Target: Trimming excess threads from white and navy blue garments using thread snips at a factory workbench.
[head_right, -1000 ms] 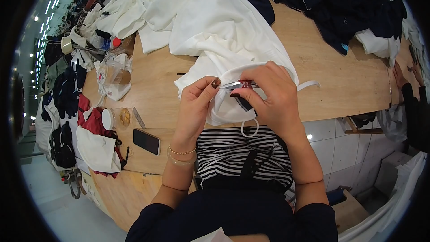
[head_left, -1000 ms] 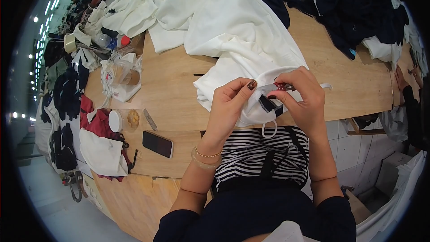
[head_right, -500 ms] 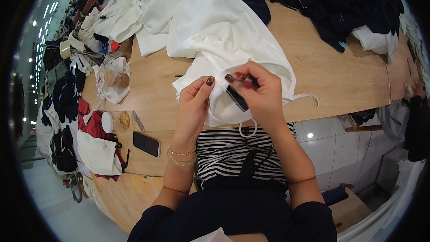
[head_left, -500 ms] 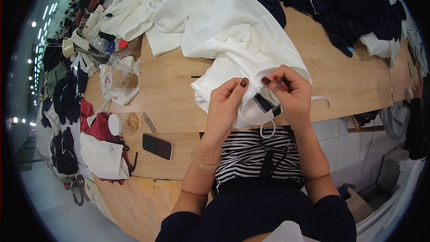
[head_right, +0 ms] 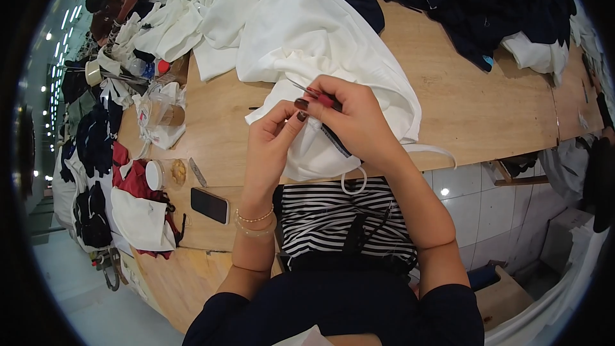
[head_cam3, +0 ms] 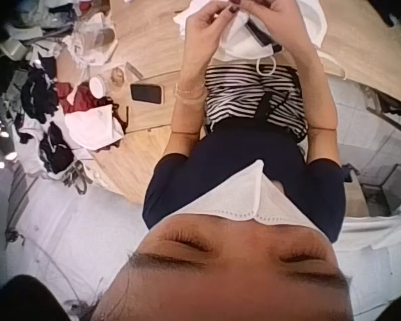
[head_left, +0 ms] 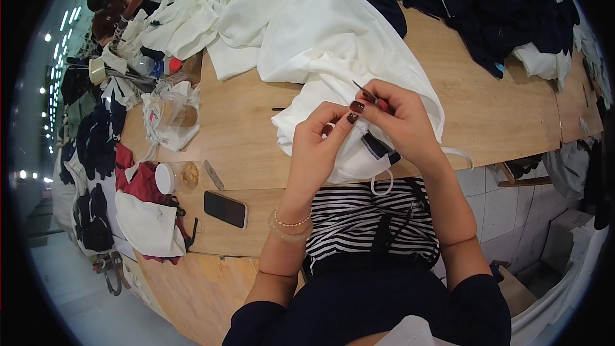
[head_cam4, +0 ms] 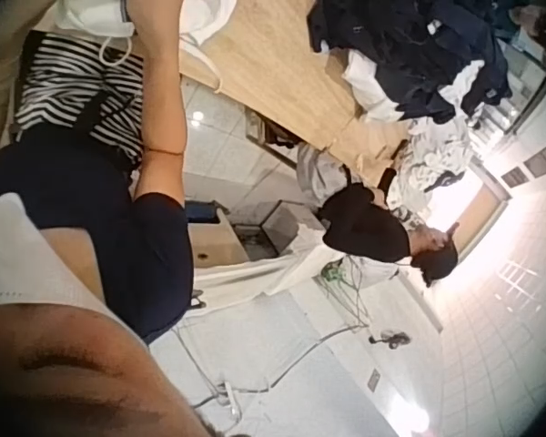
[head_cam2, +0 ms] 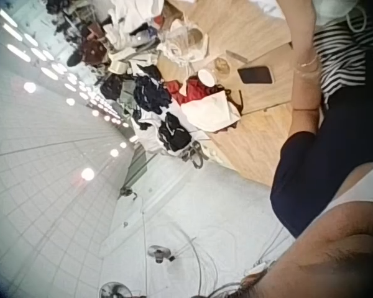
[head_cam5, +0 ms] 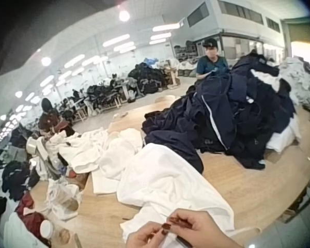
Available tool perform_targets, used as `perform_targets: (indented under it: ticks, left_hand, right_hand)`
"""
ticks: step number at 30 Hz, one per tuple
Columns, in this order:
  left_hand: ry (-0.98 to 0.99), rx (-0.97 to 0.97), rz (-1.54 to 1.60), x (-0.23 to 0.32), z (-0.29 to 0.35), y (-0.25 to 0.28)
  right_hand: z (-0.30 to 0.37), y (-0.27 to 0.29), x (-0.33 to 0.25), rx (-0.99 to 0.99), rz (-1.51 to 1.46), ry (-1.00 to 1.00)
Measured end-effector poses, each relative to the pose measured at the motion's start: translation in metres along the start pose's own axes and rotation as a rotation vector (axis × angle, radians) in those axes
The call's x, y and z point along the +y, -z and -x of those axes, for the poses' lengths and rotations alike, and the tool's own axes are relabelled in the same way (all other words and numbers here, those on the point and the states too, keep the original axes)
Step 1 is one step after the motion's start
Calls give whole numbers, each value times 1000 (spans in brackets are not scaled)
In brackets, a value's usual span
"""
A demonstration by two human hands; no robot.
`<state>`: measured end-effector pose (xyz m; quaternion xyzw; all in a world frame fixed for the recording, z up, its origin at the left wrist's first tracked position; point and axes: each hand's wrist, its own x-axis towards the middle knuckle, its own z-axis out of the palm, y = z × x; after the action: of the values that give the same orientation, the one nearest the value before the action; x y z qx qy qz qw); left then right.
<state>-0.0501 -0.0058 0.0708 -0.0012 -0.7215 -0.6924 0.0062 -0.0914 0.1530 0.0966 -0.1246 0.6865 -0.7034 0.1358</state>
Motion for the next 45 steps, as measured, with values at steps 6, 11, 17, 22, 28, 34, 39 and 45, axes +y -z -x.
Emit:
perform_targets:
  ticks: [6, 11, 17, 22, 28, 34, 39, 45]
  left_hand:
    - [286, 53, 449, 15, 2, 3]
    - [231, -38, 462, 12, 2, 5]
    - [180, -75, 459, 7, 2, 7]
    - [207, -72, 537, 8, 3, 6]
    - [208, -110, 549, 6, 4, 7]
    - [200, -110, 540, 7, 4, 7]
    - [224, -112, 467, 12, 2, 6]
    - [216, -96, 433, 13, 2, 4]
  right_hand:
    - [2, 10, -6, 12, -147, 120]
    - [16, 35, 6, 72, -88, 139]
    - [18, 38, 12, 106, 219, 171]
    - [12, 30, 17, 88, 246, 313]
    - [9, 21, 14, 63, 261, 316]
    - [8, 24, 11, 61, 319, 363]
    - [10, 25, -1, 51, 398, 380]
    - [9, 23, -10, 26, 599, 515]
